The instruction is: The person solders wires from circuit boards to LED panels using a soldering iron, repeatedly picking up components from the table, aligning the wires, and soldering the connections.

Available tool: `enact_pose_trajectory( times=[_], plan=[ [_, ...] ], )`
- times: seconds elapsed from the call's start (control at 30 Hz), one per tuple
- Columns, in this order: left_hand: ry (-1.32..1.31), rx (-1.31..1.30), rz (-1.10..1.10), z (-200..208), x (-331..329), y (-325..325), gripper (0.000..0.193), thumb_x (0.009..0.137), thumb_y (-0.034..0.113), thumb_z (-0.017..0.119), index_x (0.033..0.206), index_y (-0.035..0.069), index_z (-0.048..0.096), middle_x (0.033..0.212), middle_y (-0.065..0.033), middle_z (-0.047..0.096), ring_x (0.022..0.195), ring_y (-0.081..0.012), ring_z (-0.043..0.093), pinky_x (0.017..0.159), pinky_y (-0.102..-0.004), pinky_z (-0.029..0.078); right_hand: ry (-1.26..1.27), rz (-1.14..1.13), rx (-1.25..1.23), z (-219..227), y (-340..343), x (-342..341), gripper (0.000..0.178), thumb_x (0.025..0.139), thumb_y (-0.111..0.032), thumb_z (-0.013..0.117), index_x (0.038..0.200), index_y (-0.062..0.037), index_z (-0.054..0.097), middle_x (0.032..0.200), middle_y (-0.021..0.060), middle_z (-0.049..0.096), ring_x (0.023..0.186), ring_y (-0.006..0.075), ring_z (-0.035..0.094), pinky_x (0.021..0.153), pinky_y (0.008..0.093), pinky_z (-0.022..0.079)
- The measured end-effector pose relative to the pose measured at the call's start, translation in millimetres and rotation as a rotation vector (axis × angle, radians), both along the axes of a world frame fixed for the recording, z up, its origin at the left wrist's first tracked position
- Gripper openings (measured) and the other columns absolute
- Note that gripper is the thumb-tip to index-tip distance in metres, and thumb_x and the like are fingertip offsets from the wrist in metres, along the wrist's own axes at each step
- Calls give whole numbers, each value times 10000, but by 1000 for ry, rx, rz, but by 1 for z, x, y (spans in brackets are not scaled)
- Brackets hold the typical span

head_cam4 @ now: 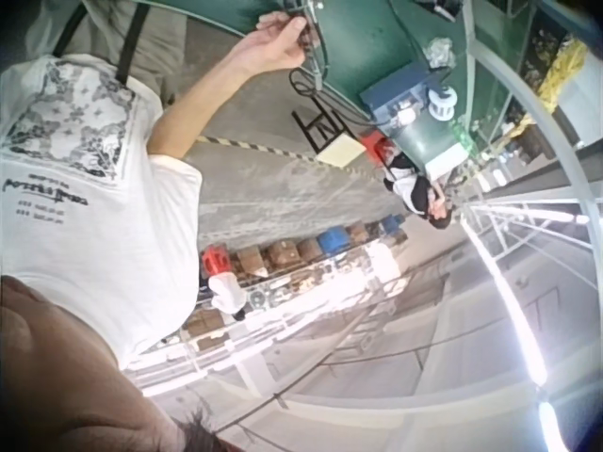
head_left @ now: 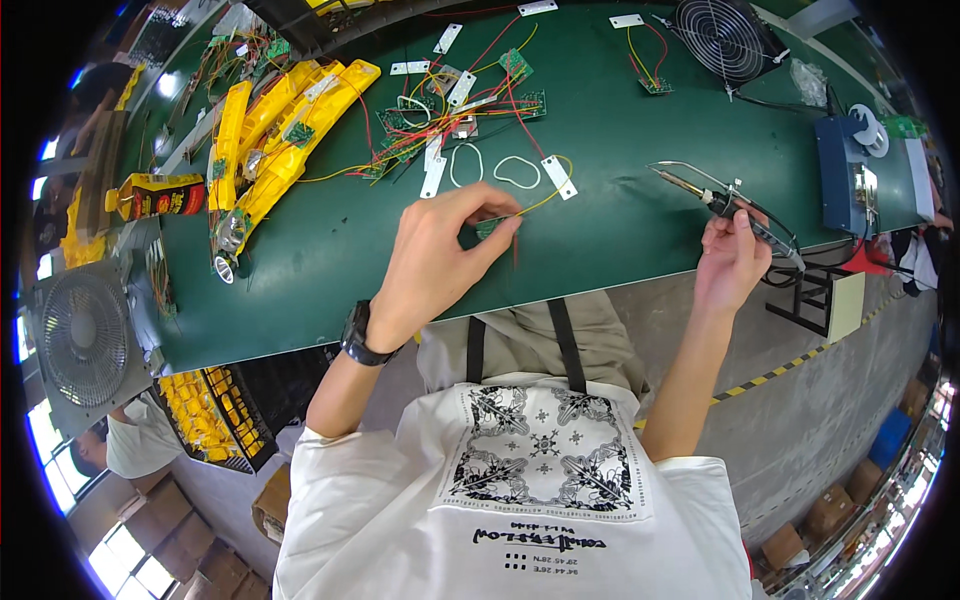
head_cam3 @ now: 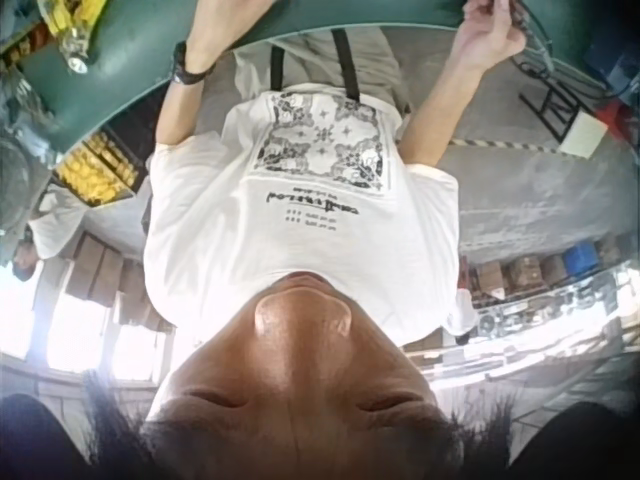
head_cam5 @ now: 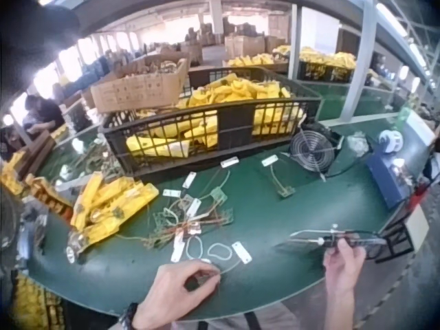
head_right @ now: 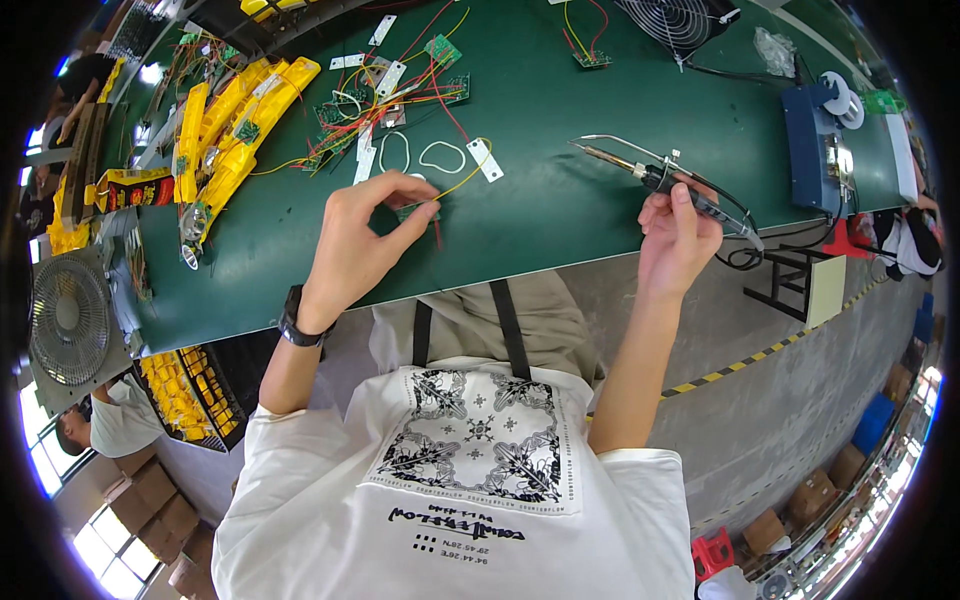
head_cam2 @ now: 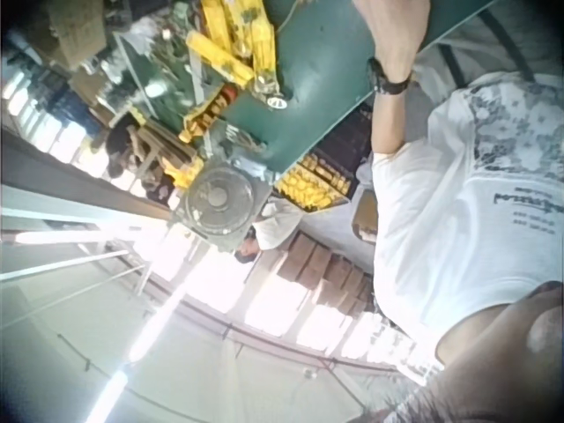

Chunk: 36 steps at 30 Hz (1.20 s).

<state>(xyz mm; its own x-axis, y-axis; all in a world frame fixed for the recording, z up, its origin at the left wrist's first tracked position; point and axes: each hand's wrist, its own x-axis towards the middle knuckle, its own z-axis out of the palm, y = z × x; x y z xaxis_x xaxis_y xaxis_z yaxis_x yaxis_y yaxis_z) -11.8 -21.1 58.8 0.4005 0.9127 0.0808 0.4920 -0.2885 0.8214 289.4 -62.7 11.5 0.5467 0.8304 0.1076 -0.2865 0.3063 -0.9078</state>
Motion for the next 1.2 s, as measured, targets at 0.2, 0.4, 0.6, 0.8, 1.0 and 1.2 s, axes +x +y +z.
enact_pose_trajectory(
  times=[0.2,0.4,0.6,0.8,1.0,1.2],
  plan=[
    [-112,-54,26,-4,17,15,153,808,57,686,944,0,644,824,-71,694,738,-114,655,650,-228,483,13,2,-6,-1,-1,-1,195,887,-83,586,1028,47,557,704,112,573,560,163,527,486,264,414],
    [-79,-122,6,-6,23,17,172,805,57,693,959,1,640,832,-68,697,751,-112,661,644,-221,484,20,-19,-5,1,0,-5,195,889,-81,583,1034,47,560,706,118,575,553,164,522,480,262,410],
    [-110,-155,8,1,23,15,145,809,46,686,943,2,656,828,-60,697,759,-101,660,655,-222,485,25,-14,8,1,2,-1,210,882,-83,599,1038,52,558,702,122,576,526,160,516,460,256,398],
    [-265,-3,-18,34,-3,2,104,752,-20,683,850,4,658,808,-68,676,701,-138,607,641,-254,462,68,-2,6,3,4,-5,226,877,-80,606,1044,59,543,708,118,578,525,159,520,449,251,391],
    [-630,45,255,85,-77,-2,76,846,27,584,908,-17,587,766,-60,570,655,-121,545,559,-226,419,81,-43,-10,-2,-1,0,229,866,-62,616,1052,47,540,765,104,587,517,151,520,436,246,383],
    [-320,333,638,122,-178,55,191,903,169,589,973,-6,616,776,-22,577,650,-66,517,543,-196,387,36,50,14,2,-4,0,195,896,-77,576,1055,33,546,785,77,581,613,116,543,462,241,415]
  ],
)
